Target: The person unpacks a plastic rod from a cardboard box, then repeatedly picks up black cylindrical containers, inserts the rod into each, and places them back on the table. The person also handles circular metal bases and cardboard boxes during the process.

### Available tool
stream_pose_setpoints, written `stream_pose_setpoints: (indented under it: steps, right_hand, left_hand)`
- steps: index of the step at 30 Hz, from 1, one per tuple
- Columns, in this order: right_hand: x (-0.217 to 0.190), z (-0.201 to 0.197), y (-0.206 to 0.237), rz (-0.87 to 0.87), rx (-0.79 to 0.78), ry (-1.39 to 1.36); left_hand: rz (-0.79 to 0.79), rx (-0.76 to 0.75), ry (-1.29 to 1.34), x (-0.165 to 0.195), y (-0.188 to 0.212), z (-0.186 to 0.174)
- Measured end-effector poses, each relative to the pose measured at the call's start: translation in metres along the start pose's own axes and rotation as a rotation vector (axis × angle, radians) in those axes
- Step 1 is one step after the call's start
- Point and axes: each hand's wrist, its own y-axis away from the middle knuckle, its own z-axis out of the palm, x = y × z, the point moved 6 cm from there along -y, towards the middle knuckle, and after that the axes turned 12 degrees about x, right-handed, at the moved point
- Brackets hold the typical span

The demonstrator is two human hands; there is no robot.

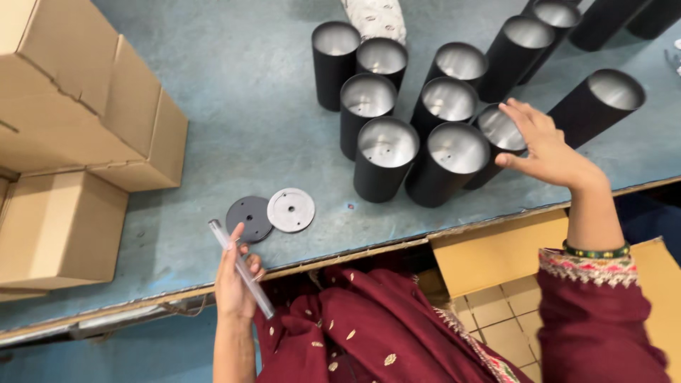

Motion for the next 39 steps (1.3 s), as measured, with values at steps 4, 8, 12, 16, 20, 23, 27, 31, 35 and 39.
stream_pose_setpoints:
  steps: [4,8,12,16,20,23,27,31,35,39]
  right_hand:
    - [-0.012,0.008,0.005,0.087,0.166,0.03]
    - [0.015,0.012,-0.001,-0.042,0.153,0.17]
    - [0.064,0.019,-0.02,-0.099,0.033,0.104]
    - [0.093,0.027,-0.04,-0.248,-0.04,0.127]
    - [0.093,0.044,-0.047,-0.17,-0.034,0.349]
    - [0.065,0.034,-0.041,-0.118,0.051,0.347]
    - [0.019,0.0,0.004,0.031,0.308,0.267]
    - [-0.034,-0.029,0.094,0.001,0.715,0.292]
    - [-0.049,-0.046,0.169,0.271,0.802,-0.26]
    - [-0.071,-0.064,0.184,0.256,0.753,-0.804]
  left_hand:
    - [0.024,-0.006,-0.023,-0.012,0.005,-0.003]
    - [-0.115,-0.065,0.157,-0.038,0.012,0.014]
    - [-0.235,-0.173,0.366,-0.044,0.023,0.033]
    - [-0.202,-0.191,0.38,-0.036,0.034,0.038]
    - [-0.152,-0.142,0.239,-0.036,0.039,0.039]
    - [-0.103,-0.119,0.155,-0.039,0.043,0.041]
    - [-0.027,-0.124,0.14,-0.032,0.052,0.038]
    - [-0.004,-0.111,0.066,-0.02,0.057,0.033]
    - [0.109,-0.204,-0.064,-0.012,0.06,0.057]
    - [0.181,-0.353,-0.193,-0.018,0.069,0.104]
